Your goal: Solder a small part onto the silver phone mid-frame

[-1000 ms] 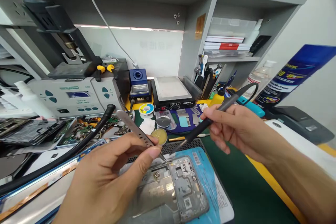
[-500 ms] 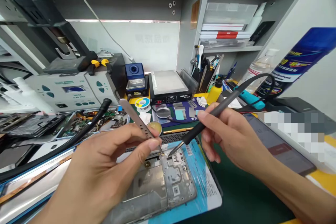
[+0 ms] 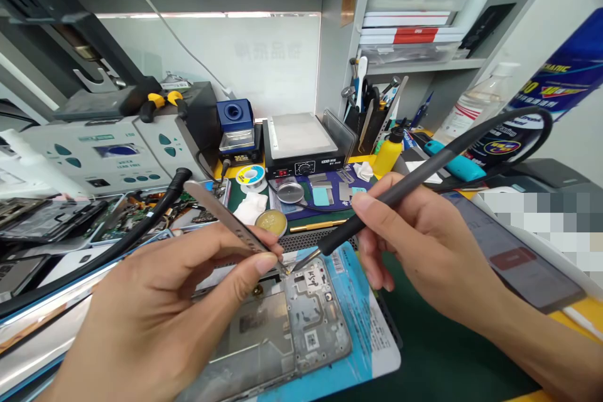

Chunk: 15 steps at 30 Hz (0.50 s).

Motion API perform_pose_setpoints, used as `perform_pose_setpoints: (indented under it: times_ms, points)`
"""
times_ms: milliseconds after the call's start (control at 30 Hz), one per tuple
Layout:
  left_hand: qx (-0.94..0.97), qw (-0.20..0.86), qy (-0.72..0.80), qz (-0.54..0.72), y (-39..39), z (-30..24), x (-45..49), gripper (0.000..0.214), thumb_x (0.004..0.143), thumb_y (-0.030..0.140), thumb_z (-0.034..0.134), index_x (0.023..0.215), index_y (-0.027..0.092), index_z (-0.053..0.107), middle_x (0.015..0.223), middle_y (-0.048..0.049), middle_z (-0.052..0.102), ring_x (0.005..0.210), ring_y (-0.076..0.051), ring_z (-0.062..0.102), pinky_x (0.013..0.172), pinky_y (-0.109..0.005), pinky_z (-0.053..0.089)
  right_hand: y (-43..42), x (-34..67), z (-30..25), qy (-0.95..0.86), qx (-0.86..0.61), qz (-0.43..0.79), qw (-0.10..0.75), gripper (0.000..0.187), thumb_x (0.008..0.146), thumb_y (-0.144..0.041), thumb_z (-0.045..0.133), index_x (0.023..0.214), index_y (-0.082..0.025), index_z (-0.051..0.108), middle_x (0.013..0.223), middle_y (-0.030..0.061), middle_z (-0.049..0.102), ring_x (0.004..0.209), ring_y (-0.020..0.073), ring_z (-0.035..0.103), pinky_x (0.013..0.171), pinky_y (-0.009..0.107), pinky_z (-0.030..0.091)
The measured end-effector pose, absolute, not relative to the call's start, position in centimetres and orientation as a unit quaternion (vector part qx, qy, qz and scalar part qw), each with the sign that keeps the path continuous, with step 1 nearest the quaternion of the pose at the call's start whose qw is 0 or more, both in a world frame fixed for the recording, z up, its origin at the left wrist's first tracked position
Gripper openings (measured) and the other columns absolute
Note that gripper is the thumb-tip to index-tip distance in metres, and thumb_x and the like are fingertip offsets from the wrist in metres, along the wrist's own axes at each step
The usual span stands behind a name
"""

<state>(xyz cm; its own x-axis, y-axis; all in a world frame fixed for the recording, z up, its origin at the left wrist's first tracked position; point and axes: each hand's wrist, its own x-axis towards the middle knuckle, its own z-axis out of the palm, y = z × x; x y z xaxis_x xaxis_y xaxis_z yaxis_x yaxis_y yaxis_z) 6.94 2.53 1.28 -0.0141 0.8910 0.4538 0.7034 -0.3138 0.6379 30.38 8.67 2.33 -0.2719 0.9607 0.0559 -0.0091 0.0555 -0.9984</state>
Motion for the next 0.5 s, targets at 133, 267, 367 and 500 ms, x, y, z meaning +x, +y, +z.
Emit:
perform_pose_setpoints:
  times_ms: [133, 267, 367, 500]
  points:
    - [0.698, 0.091, 0.573, 0.42, 2.61, 1.06, 6.96, 0.007, 0.091, 0.046, 0.073, 0.093, 0.043, 0.079, 0.088, 0.0137, 0.083, 0.077, -0.012, 0.08, 0.073, -0.012, 0.062, 8.6, 30.25, 2.4, -0.584, -0.412, 0.548, 0.435, 0.046, 0.085, -0.059, 0.08, 0.074, -0.026, 0.051, 0.047, -0.0059, 0.06, 0.031, 0.0125, 0.056, 0.031, 0.021, 0.042]
    - [0.696, 0.097, 0.579, 0.414, 2.49, 0.97, 6.98, 0.007, 0.091, 0.045, 0.073, 0.095, 0.043, 0.079, 0.088, 0.0142, 0.083, 0.077, -0.011, 0.08, 0.073, -0.011, 0.062, 8.71, 30.19, 2.33, -0.587, -0.426, 0.542, 0.425, 0.044, 0.086, -0.059, 0.079, 0.075, -0.026, 0.052, 0.046, -0.0052, 0.061, 0.03, 0.0137, 0.057, 0.028, 0.02, 0.04]
    - [0.689, 0.106, 0.586, 0.412, 2.38, 0.96, 6.88, 0.01, 0.091, 0.047, 0.074, 0.095, 0.041, 0.081, 0.09, 0.0113, 0.083, 0.08, -0.014, 0.081, 0.073, -0.015, 0.063, 8.79, 30.16, 2.28, -0.585, -0.43, 0.542, 0.423, 0.043, 0.086, -0.058, 0.079, 0.075, -0.026, 0.053, 0.047, -0.0052, 0.062, 0.029, 0.014, 0.058, 0.026, 0.02, 0.041]
    - [0.688, 0.106, 0.585, 0.416, 2.29, 0.94, 6.72, 0.014, 0.09, 0.048, 0.074, 0.092, 0.037, 0.082, 0.088, 0.0068, 0.084, 0.077, -0.018, 0.081, 0.066, -0.019, 0.065, 8.8, 30.17, 2.27, -0.582, -0.428, 0.547, 0.423, 0.043, 0.085, -0.059, 0.08, 0.075, -0.027, 0.052, 0.047, -0.0054, 0.063, 0.029, 0.0139, 0.059, 0.026, 0.02, 0.043]
